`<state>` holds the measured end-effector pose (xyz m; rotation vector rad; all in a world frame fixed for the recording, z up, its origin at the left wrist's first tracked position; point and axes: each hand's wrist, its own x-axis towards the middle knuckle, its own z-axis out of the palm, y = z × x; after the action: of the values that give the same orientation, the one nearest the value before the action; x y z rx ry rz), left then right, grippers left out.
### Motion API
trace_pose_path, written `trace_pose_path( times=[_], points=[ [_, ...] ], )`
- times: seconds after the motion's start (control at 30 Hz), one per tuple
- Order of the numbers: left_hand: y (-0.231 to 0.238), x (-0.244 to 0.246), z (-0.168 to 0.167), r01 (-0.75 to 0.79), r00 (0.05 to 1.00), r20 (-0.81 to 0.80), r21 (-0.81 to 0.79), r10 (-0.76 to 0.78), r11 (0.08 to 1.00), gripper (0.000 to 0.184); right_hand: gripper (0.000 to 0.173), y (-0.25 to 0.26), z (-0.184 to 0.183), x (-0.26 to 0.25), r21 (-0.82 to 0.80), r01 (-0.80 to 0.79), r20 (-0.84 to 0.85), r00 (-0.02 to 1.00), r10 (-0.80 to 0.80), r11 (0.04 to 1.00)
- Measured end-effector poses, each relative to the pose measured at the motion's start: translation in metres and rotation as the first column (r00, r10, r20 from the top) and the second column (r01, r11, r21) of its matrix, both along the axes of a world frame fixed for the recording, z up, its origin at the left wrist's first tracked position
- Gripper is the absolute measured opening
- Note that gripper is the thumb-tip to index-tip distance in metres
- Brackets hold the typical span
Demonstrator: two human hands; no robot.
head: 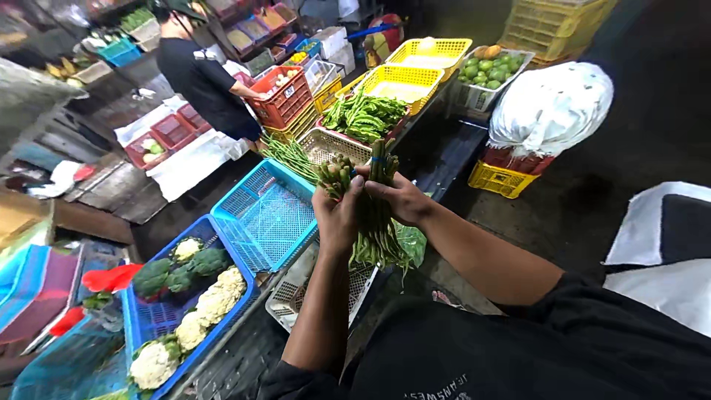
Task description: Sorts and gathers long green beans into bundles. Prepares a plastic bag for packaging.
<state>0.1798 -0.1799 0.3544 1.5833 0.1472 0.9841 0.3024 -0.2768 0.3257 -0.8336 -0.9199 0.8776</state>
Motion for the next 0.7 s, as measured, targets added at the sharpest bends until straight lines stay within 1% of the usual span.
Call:
trace_pose_path(
  times=[0.1, 0.2, 0.27, 0.3, 0.33, 0.4, 0.43, 0.5, 0.57, 0.7],
  points=[
    [-0.010, 0.021, 0.000, -0.056, 0.998, -0.040, 0.065, 0.058, 0.996, 0.026, 0.029, -0.006, 0.001, -0.001, -0.036, 0.042, -0.090, 0.995, -0.045, 0.998],
    [-0.012, 0.034, -0.005, -0.032, 0.986, -0.158, 0.079, 0.044, 0.996, 0.024, 0.025, -0.017, -0.006, 0.011, -0.070, 0.046, -0.124, 0.991, -0.054, 0.997],
    [-0.015, 0.043, -0.006, 0.033, 0.979, -0.198, -0.025, -0.038, 0.999, 0.023, 0.023, -0.025, -0.008, 0.021, -0.092, 0.049, -0.147, 0.987, -0.062, 0.995],
    [-0.020, 0.047, -0.006, 0.050, 0.974, -0.215, -0.107, -0.072, 0.993, 0.022, 0.024, -0.029, -0.009, 0.025, -0.109, 0.054, -0.168, 0.983, -0.072, 0.993],
    [-0.026, 0.052, -0.006, 0.062, 0.970, -0.219, -0.203, -0.107, 0.977, 0.022, 0.029, -0.032, -0.009, 0.030, -0.135, 0.070, -0.186, 0.978, -0.095, 0.988],
    [-0.035, 0.063, -0.004, 0.088, 0.964, -0.200, -0.374, -0.173, 0.923, 0.026, 0.051, -0.037, -0.007, 0.041, -0.179, 0.089, -0.180, 0.976, -0.122, 0.980],
    [-0.037, 0.067, -0.004, 0.097, 0.962, -0.194, -0.422, -0.194, 0.902, 0.027, 0.061, -0.039, -0.006, 0.047, -0.185, 0.085, -0.170, 0.978, -0.117, 0.979],
    [-0.041, 0.077, -0.003, 0.103, 0.961, -0.182, -0.469, -0.210, 0.877, 0.026, 0.069, -0.043, -0.007, 0.060, -0.184, 0.056, -0.158, 0.984, -0.086, 0.981],
    [-0.047, 0.087, -0.003, 0.069, 0.973, -0.155, -0.501, -0.169, 0.862, 0.024, 0.066, -0.048, -0.008, 0.073, -0.172, 0.008, -0.157, 0.987, -0.036, 0.985],
    [-0.059, 0.106, 0.000, -0.049, 0.996, -0.088, -0.540, 0.002, 0.840, 0.029, 0.052, -0.053, -0.009, 0.101, -0.149, -0.090, -0.136, 0.988, 0.070, 0.985]
  ],
)
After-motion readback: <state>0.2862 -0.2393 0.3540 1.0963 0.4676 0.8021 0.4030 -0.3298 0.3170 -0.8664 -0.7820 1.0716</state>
